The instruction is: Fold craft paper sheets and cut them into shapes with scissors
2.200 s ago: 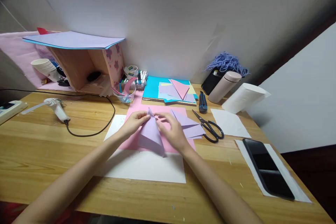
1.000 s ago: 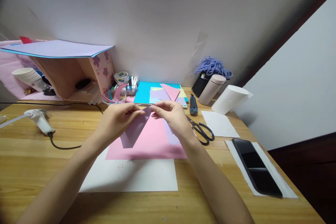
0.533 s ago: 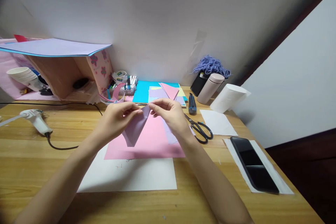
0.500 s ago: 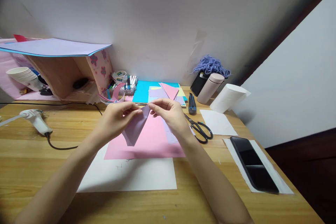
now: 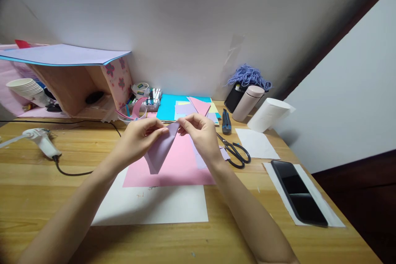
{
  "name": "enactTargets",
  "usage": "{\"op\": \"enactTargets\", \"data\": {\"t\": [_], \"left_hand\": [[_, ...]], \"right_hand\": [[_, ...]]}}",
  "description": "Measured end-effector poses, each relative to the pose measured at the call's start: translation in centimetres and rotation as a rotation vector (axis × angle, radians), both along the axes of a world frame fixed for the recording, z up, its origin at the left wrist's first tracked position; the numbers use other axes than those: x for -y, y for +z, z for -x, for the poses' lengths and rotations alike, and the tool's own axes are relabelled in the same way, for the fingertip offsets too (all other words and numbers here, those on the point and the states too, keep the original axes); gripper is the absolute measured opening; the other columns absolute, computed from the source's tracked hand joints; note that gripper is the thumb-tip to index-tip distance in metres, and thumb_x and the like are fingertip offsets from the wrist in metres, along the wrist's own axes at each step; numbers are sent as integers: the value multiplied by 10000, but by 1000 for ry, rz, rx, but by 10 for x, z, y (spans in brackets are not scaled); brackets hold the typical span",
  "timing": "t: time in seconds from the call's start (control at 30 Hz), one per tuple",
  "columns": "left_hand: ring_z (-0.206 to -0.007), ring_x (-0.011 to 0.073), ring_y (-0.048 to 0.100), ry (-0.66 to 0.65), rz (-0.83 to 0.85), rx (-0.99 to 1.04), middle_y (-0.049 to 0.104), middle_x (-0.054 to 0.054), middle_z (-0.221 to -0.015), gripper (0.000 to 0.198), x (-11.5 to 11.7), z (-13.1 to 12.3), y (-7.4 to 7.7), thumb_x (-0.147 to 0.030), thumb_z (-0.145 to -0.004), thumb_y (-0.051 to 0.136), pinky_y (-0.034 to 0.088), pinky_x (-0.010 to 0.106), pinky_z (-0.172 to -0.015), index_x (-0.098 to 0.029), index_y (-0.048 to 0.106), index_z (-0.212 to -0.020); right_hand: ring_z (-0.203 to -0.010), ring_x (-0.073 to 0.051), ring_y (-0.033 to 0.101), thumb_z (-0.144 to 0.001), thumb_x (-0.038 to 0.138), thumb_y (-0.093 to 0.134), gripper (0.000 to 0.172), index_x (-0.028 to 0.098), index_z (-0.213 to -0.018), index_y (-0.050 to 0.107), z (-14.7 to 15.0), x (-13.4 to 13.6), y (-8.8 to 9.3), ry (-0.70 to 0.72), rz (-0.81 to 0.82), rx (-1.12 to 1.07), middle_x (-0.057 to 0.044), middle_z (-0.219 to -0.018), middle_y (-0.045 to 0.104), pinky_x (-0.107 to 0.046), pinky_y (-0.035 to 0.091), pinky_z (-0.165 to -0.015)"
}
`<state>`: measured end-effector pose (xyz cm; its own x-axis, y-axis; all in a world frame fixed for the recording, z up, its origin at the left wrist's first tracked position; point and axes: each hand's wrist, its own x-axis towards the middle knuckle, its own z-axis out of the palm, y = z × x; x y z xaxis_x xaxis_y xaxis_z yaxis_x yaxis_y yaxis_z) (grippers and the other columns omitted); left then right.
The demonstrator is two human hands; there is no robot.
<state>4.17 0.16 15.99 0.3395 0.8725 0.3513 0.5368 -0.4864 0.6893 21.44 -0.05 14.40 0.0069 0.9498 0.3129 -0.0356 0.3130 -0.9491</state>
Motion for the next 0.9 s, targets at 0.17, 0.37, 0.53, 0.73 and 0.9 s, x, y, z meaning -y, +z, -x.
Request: {"op": "enactTargets", "data": {"t": [0.17,0.37,0.53,0.73,0.9], "left_hand": [[-681,137,567,9,12,4,666,18,-765,189,-2,-1,-2,-291,-819,500,381,232,-581,-168,608,-726],[-676,137,561,14,40,21,658,16,-752,205,-2,-1,-4,-314,-818,499,376,230,-569,-170,595,-709],[-673,135,562,-21,79,57,657,17,-741,182,1,-3,-3,-286,-810,504,393,232,-594,-168,606,-716],[-642,126,550,2,97,79,646,16,-728,191,-1,-2,-4,-299,-800,514,386,225,-572,-160,599,-701],[-648,132,542,0,146,100,643,28,-727,252,-4,-1,-5,-373,-792,520,375,223,-553,-155,618,-713]], "right_hand": [[-619,-118,594,-783,392,591,231,165,-816,619,1,-2,1,115,85,17,-12,-700,625,-259,511,-603],[-596,-129,589,-716,390,658,248,150,-677,615,-2,-3,2,78,72,125,-10,-614,611,-270,513,-610],[-594,-126,593,-801,401,558,289,143,-678,603,-3,-2,3,105,58,104,-18,-618,607,-255,508,-594],[-642,-124,579,-797,438,548,291,154,-744,590,-1,-1,6,204,90,160,-16,-684,590,-248,507,-594],[-585,-106,549,-738,368,638,246,163,-640,544,-2,-1,4,161,81,223,19,-613,546,-248,482,-598]]}}
